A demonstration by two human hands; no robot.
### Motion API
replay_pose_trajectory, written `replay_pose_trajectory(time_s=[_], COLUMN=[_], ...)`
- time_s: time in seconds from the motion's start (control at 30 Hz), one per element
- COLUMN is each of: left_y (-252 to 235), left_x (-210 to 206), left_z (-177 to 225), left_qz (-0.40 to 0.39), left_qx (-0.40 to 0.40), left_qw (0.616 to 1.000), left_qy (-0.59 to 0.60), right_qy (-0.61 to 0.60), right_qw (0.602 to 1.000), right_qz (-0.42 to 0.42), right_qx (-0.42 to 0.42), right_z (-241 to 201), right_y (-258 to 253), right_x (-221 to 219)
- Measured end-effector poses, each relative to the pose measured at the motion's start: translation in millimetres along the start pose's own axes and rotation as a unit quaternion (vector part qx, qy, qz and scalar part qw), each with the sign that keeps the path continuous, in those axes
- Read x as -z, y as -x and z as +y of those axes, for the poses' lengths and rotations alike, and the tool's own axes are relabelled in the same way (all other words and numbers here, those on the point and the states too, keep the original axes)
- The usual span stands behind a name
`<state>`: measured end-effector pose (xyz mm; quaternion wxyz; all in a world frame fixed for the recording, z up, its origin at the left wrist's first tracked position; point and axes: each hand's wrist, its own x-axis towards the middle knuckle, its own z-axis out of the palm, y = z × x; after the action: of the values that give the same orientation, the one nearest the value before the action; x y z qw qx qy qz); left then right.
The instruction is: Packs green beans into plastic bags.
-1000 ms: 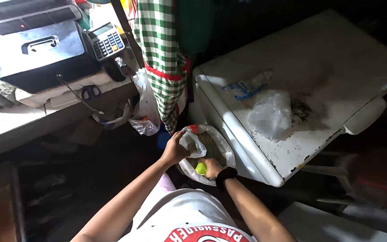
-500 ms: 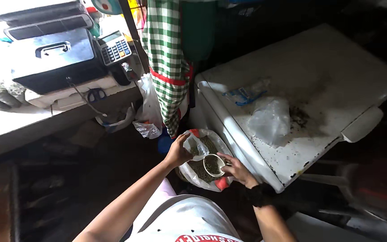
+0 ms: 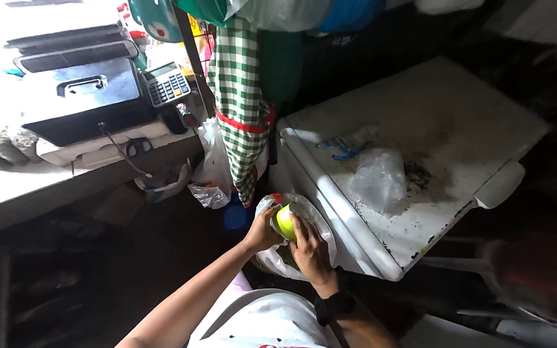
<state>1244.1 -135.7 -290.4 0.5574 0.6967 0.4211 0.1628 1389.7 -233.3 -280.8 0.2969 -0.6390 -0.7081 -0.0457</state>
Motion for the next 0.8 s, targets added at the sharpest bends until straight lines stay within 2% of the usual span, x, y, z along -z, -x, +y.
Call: replay_pose_trajectory(time_s=[0.1, 0.17, 0.23, 0.3, 0.33, 0.43, 0.5, 0.6, 0.7, 0.8], left_y=[5, 9, 12, 15, 17, 24, 27, 30, 31, 30], left_x=[2, 5, 9, 14, 15, 19, 22, 27, 28, 27], left_z=[-11, -13, -16, -20, -22, -23, -23, -26, -23, -22], left_qz=[0.006, 0.009, 0.014, 0.018, 0.019, 0.023, 0.032, 0.042, 0.051, 0.051], left_qx=[0.008, 0.034, 0.053, 0.060, 0.064, 0.071, 0.067, 0.060, 0.061, 0.058], left_qw=[1.000, 0.999, 0.997, 0.996, 0.996, 0.995, 0.996, 0.996, 0.994, 0.993], left_qy=[0.018, 0.035, 0.054, 0.062, 0.065, 0.067, 0.058, 0.057, 0.070, 0.087], right_qy=[-0.013, -0.015, -0.014, -0.006, 0.015, 0.088, 0.100, 0.070, 0.053, 0.050], right_qw=[1.000, 0.999, 0.986, 0.944, 0.938, 0.958, 0.961, 0.931, 0.867, 0.799], right_qz=[0.027, 0.014, -0.092, -0.253, -0.286, -0.270, -0.257, -0.357, -0.472, -0.573], right_qx=[0.005, -0.044, -0.141, -0.213, -0.193, -0.041, 0.021, -0.026, -0.149, -0.174], right_z=[7, 17, 33, 53, 63, 87, 95, 92, 81, 73], right_y=[5, 7, 8, 8, 13, 29, 31, 39, 38, 22], right_x=[-2, -2, -5, -26, -44, -89, -101, -100, -87, -73])
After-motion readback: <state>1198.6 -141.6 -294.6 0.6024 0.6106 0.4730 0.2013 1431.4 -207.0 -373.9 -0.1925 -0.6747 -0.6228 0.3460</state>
